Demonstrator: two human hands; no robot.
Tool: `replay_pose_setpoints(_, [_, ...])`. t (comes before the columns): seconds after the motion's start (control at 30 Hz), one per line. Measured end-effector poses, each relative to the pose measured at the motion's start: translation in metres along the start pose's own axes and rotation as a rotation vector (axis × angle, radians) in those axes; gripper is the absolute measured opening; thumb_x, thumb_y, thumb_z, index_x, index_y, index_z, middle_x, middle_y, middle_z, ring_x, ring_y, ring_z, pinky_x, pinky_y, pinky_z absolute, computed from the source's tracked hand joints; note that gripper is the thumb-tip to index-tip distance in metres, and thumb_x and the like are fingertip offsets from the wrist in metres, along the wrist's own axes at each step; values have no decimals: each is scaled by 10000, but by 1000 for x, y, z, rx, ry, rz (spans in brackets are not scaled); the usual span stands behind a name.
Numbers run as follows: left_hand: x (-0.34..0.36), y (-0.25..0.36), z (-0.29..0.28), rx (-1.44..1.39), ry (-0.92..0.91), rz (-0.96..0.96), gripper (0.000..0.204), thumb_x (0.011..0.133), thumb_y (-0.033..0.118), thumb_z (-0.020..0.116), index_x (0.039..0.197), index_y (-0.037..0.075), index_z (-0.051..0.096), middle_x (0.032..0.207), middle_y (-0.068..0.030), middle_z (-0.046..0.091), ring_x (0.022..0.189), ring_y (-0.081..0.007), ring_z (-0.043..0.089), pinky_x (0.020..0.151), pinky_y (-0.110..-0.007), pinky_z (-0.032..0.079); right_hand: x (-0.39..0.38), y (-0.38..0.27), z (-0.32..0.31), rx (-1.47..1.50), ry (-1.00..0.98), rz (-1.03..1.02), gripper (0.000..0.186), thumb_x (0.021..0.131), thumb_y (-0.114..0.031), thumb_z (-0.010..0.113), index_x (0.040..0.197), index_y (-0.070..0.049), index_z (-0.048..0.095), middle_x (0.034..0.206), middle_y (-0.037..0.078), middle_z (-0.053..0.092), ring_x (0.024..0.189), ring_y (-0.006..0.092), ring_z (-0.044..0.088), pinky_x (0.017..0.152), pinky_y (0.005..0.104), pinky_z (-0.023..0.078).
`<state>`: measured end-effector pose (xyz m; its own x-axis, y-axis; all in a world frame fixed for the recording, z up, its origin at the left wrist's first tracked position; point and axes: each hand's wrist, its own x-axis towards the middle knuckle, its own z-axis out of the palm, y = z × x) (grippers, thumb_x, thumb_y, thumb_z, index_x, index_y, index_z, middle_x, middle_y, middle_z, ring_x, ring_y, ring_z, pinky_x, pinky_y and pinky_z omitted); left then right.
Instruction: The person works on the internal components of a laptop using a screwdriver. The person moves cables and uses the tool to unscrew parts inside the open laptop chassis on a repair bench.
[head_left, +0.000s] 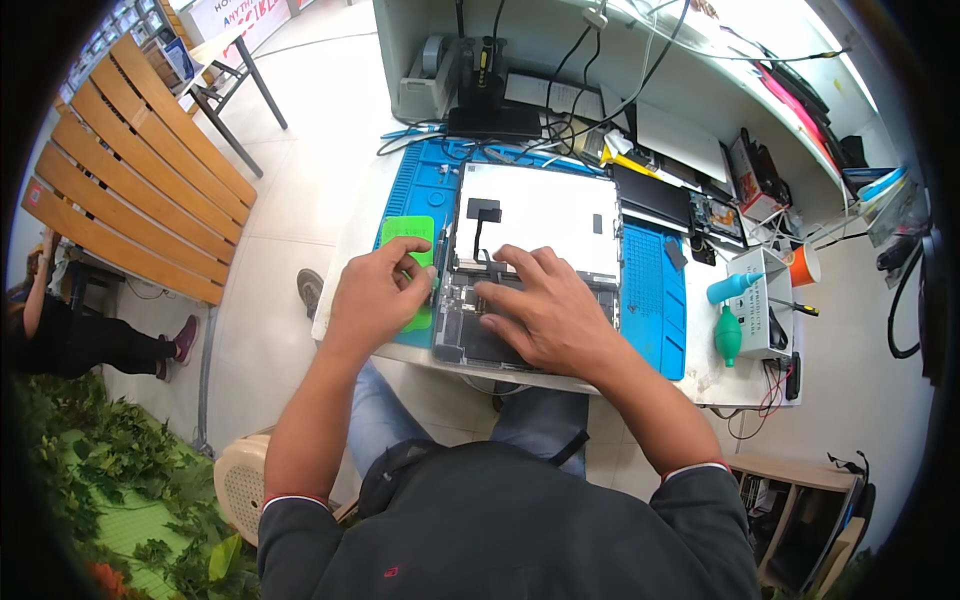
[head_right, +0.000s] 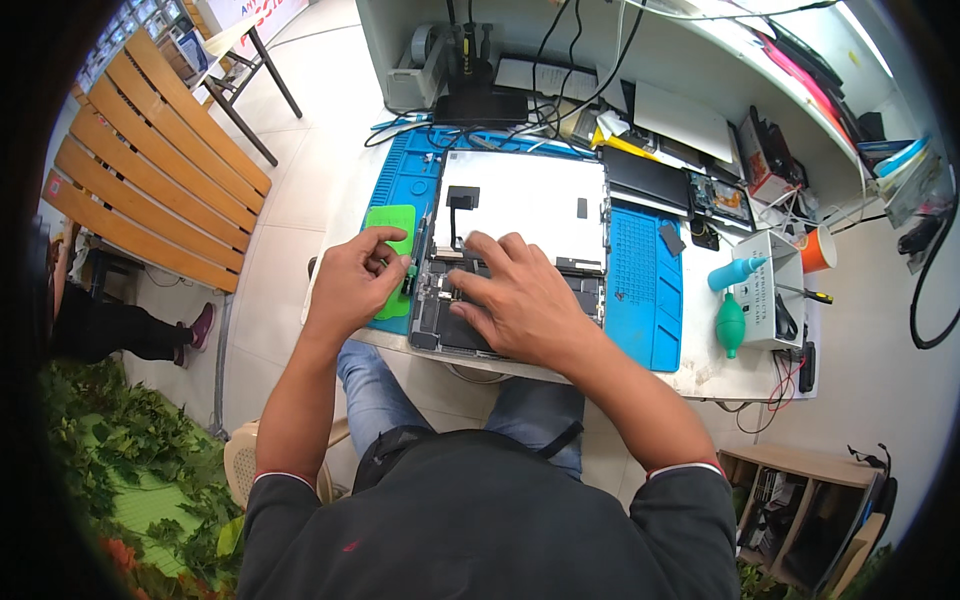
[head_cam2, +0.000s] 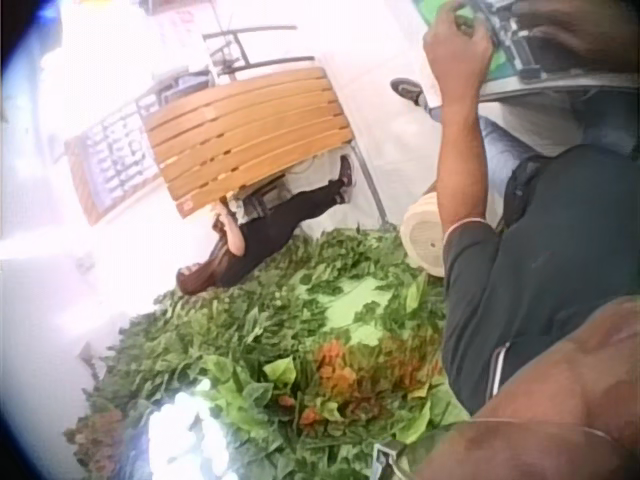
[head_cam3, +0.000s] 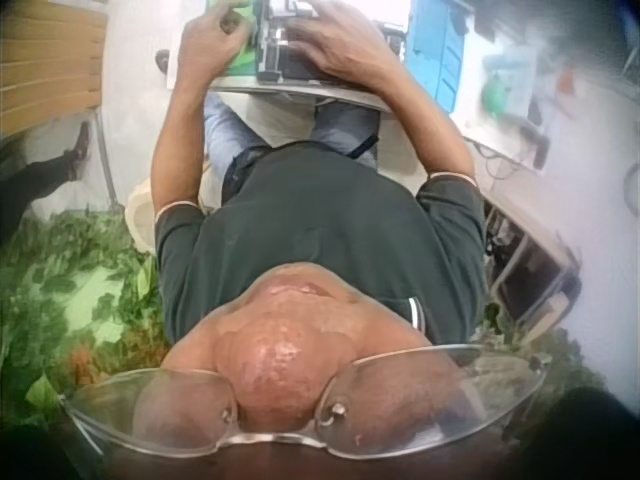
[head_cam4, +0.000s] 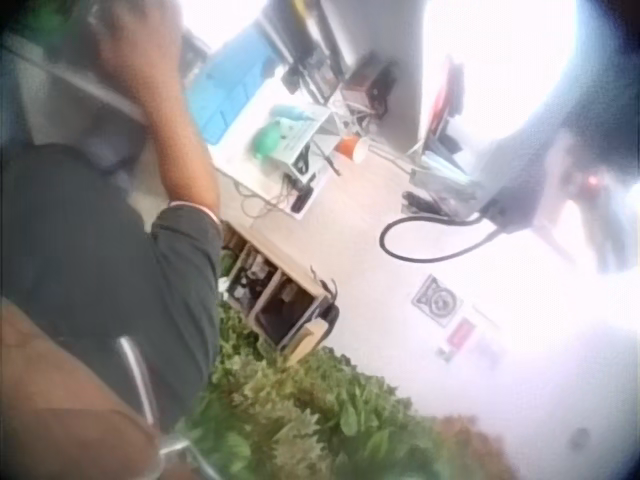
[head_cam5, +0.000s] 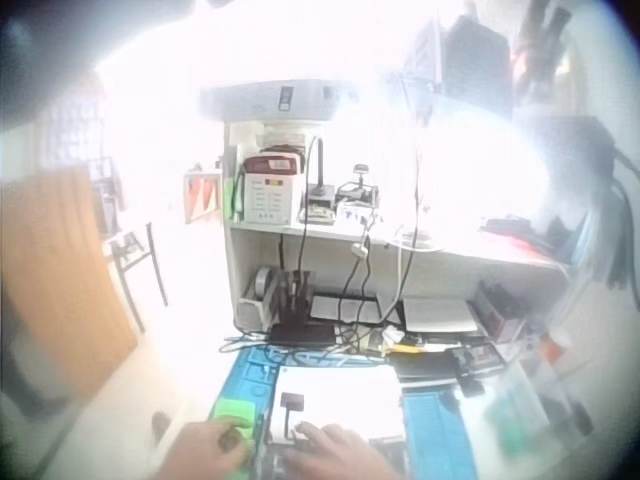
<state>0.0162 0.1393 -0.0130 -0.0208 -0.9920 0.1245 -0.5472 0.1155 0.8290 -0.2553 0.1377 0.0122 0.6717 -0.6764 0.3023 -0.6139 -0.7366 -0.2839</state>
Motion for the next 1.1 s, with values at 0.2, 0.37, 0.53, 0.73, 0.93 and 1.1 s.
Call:
replay_pose_setpoints(0.2, [-2, -5, 3, 49, 18, 31, 345, 933, 101, 854, 1254, -7, 785, 870, -107, 805, 702, -138, 732, 697, -294, 592, 19, 16, 8, -178, 18, -7, 352, 1033, -391, 761, 1267, -130, 791, 1535, 158, 553, 1283, 355, 565, 1044, 497, 506])
replay_pose_setpoints(0.37, [-8, -6, 2, 90, -8, 27, 407, 896, 122, 884, 1268, -5, 780, 873, -101, 805, 717, -153, 747, 698, -307, 602, 37, 28, 11, -218, 51, -12, 310, 1031, -307, 748, 1281, -129, 792, 1513, 150, 569, 1277, 353, 577, 1040, 491, 509])
replay_pose_setpoints(0.53, [-5, 0, 1, 224, 2, 39, 478, 863, 187, 930, 1284, 18, 781, 852, -86, 795, 722, -164, 750, 704, -319, 606, 48, 50, 19, -176, 65, -77, 275, 988, -211, 778, 1239, -100, 783, 1430, 146, 625, 1248, 353, 601, 1032, 477, 518])
replay_pose_setpoints(0.73, [0, 12, 1, 293, -53, -83, 519, 819, 151, 899, 1312, 36, 782, 850, -79, 799, 722, -166, 749, 728, -314, 613, 56, 68, 24, -94, 56, -1, 212, 959, -175, 812, 1148, -90, 769, 1218, 118, 751, 1148, 326, 652, 1015, 453, 538])
replay_pose_setpoints(0.93, [0, 14, -3, 217, -47, -204, 550, 814, 88, 857, 1346, -14, 758, 846, -56, 781, 720, -110, 715, 711, -273, 589, 69, 72, 23, 98, 63, 79, 196, 946, -187, 832, 1057, -65, 728, 943, 117, 775, 1010, 361, 708, 891, 494, 562])
replay_pose_setpoints(1.1, [-2, -3, -10, -75, -64, -266, 545, 862, 4, 810, 1385, -107, 698, 891, -39, 750, 732, -64, 668, 677, -226, 542, 77, 73, 19, 226, 13, 114, 215, 948, -167, 845, 1078, -55, 715, 929, 117, 792, 961, 361, 745, 837, 485, 568])
